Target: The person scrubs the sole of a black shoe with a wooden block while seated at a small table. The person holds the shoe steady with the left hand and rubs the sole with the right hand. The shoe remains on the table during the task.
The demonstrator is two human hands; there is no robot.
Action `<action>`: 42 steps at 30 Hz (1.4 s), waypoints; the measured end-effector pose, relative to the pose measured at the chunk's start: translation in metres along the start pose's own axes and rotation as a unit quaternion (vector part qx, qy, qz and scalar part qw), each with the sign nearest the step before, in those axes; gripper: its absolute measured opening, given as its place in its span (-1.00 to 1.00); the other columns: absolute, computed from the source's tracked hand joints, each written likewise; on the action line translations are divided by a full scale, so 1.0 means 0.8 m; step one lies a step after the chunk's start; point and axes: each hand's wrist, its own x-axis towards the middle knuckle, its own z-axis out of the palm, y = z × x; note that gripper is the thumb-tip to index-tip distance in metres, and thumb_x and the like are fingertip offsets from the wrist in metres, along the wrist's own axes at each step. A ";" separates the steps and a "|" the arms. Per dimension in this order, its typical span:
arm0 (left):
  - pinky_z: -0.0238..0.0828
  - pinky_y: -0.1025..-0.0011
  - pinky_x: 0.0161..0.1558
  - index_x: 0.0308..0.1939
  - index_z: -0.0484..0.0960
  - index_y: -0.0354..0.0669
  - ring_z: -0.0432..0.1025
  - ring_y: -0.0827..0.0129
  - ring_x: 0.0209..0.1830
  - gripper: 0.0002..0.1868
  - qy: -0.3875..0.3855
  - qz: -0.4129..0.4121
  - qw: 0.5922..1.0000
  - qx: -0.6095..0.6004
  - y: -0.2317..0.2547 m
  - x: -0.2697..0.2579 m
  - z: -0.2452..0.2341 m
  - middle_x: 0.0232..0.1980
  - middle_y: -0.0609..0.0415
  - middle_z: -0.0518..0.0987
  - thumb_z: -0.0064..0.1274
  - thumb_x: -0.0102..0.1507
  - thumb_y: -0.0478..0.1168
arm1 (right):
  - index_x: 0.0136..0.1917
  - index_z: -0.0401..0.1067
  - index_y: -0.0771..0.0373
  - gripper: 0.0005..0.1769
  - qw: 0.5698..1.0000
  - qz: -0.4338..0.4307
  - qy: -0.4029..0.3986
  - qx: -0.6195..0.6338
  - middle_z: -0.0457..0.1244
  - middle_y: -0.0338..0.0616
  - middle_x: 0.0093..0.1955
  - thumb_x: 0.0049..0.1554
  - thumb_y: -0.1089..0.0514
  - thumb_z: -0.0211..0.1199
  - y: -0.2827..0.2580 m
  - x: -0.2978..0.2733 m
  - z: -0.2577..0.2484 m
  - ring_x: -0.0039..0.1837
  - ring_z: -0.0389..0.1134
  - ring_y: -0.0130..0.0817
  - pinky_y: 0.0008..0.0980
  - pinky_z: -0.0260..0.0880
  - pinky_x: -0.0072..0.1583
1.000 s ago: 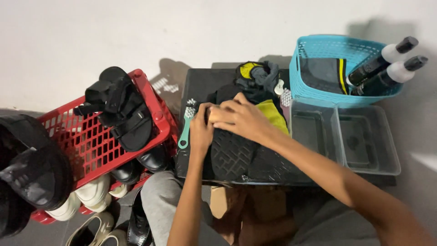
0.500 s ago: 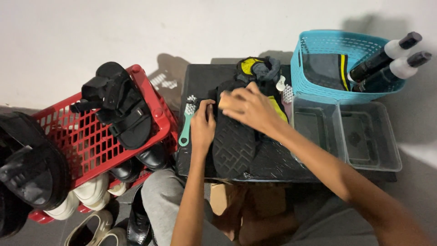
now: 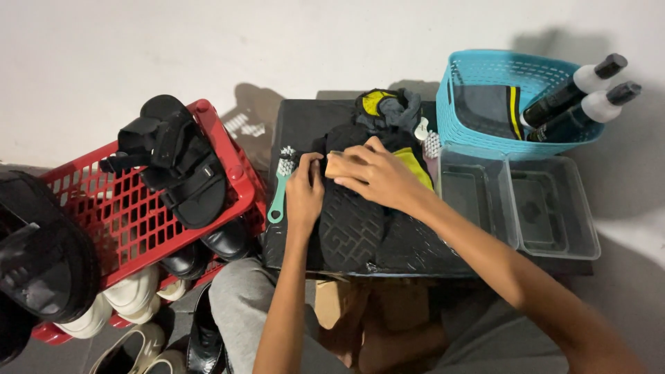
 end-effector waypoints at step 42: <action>0.55 0.07 -0.16 0.03 0.50 -0.02 0.58 -0.09 -0.19 -0.84 -0.004 -0.002 1.000 -0.003 -0.009 -0.002 0.003 -0.24 -0.16 0.66 -0.18 0.45 -0.31 | -0.16 0.34 0.22 -0.64 0.994 -0.091 -0.058 0.002 0.26 -0.22 -0.09 0.21 -0.06 0.36 -0.030 -0.006 -0.028 0.00 0.29 -0.41 -0.36 0.24 0.13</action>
